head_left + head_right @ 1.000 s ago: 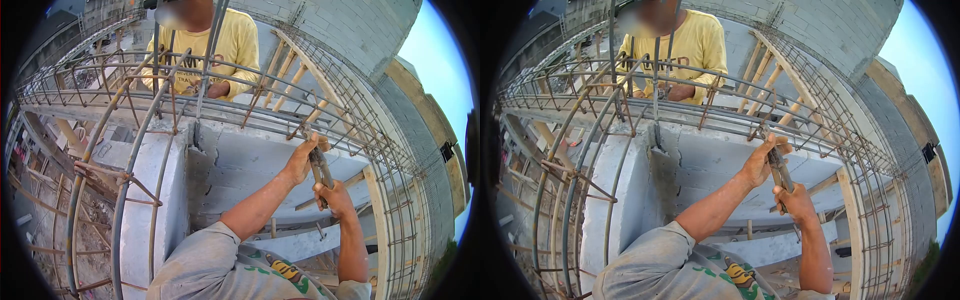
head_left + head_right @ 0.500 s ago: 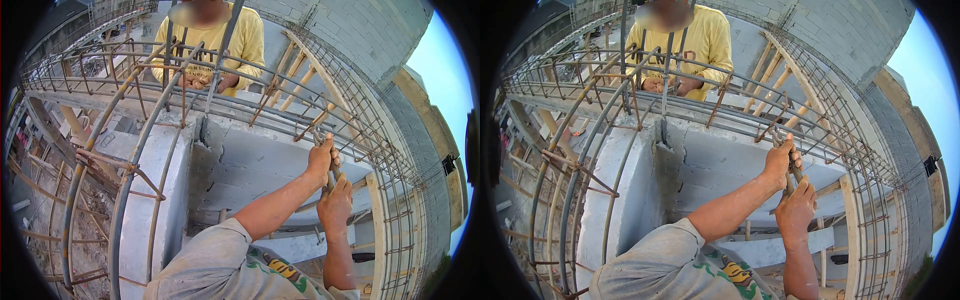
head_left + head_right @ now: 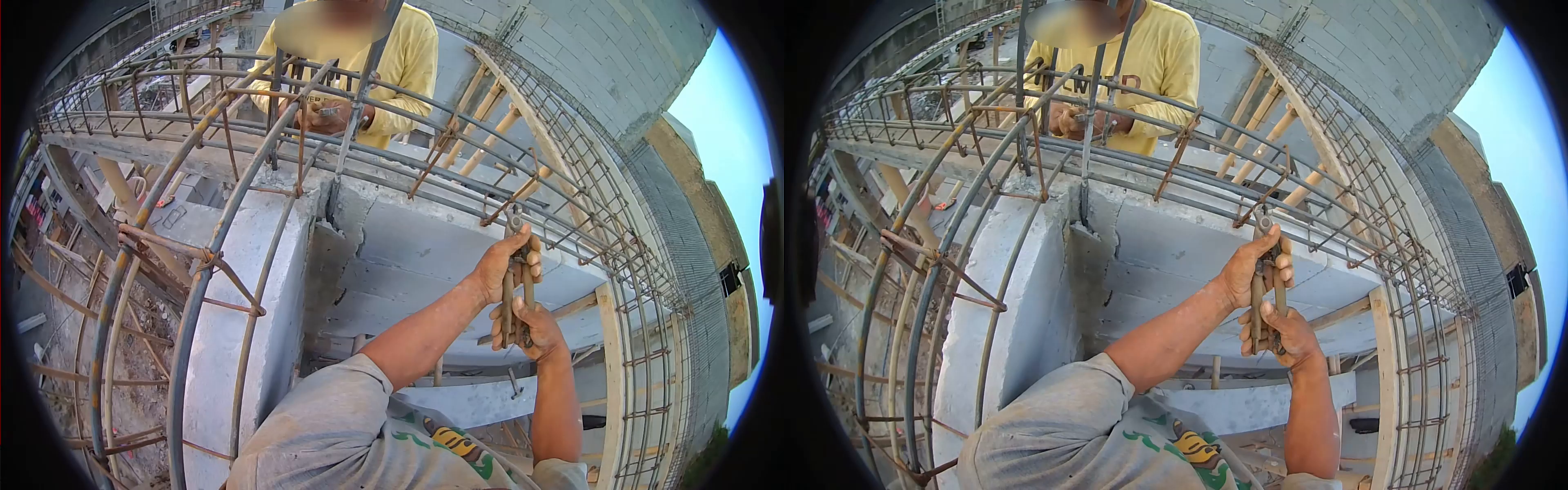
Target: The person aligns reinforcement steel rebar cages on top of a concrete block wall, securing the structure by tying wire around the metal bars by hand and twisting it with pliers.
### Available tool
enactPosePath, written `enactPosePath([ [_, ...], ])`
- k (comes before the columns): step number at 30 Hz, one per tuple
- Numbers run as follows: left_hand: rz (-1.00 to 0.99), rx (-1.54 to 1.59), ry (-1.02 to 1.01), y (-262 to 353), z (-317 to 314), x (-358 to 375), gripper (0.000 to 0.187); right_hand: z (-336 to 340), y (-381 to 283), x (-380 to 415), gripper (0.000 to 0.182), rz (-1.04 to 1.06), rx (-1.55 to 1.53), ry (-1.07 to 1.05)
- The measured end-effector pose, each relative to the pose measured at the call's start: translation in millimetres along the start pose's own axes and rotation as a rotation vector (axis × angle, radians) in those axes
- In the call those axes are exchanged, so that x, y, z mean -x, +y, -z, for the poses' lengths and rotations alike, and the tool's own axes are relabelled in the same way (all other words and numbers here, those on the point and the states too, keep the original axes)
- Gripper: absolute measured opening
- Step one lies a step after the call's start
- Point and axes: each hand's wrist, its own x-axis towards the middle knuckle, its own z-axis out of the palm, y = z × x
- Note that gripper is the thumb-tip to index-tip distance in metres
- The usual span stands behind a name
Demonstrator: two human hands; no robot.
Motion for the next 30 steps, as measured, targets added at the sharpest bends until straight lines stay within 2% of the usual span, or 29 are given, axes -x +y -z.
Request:
enactPosePath([
  [2, 0.029, -0.064, 0.082, 1, 0, -2, 0.038, -5, 2, 1, 0.065, 0.071, 0.119, 0.107],
  [5, 0.017, -0.2, 0.258, 4, -14, 7, 0.042, -2, 7, 2, 0.062, 0.243, 0.388, 0.225],
  [6, -0.009, -0.259, 0.31, 5, -19, 7, 0.043, -19, 2, 7, 0.062, 0.328, 0.323, 0.324],
  [9, -0.048, -0.403, 0.408, -2, -20, 4, 0.05, -38, -15, 19, 0.061, 0.276, 0.581, 0.33],
  [10, -0.047, -0.421, 0.426, 2, -21, 7, 0.052, -44, -26, 24, 0.053, 0.156, 0.6, 0.319],
  [13, -0.057, -0.462, 0.446, 3, -20, 13, 0.056, -36, -7, 11, 0.044, 0.429, 0.936, 0.368],
  [14, -0.068, -0.446, 0.459, 5, -24, 17, 0.056, -35, -1, 6, 0.036, 0.517, 0.964, 0.411],
  [17, -0.098, -0.474, 0.402, 17, -27, 29, 0.052, -30, -8, 3, 0.033, 0.225, 0.662, 0.334],
  [18, -0.112, -0.496, 0.377, 23, -25, 33, 0.051, -28, -23, 13, 0.033, 0.174, 0.369, 0.14],
  [21, -0.162, -0.692, 0.313, 32, -22, 38, 0.049, -13, -23, 15, 0.035, 0.175, -0.325, -0.218],
  [24, -0.179, -0.422, 0.265, 19, -20, 26, 0.046, -8, -4, 3, 0.038, 0.195, -0.539, -0.367],
  [26, -0.14, -0.192, 0.265, 10, -30, 18, 0.04, -6, 9, -5, 0.039, 0.172, -0.597, -0.38],
  [27, -0.124, -0.164, 0.182, 8, -25, 13, 0.039, -5, 15, -11, 0.04, 0.164, -0.625, -0.396],
  [29, -0.096, -0.116, 0.019, 7, -9, 4, 0.037, 4, 21, -15, 0.049, 0.164, -0.511, -0.372],
  [30, -0.087, -0.083, 0.055, 5, -15, 2, 0.033, 8, 16, -13, 0.051, 0.155, -0.401, -0.321],
])
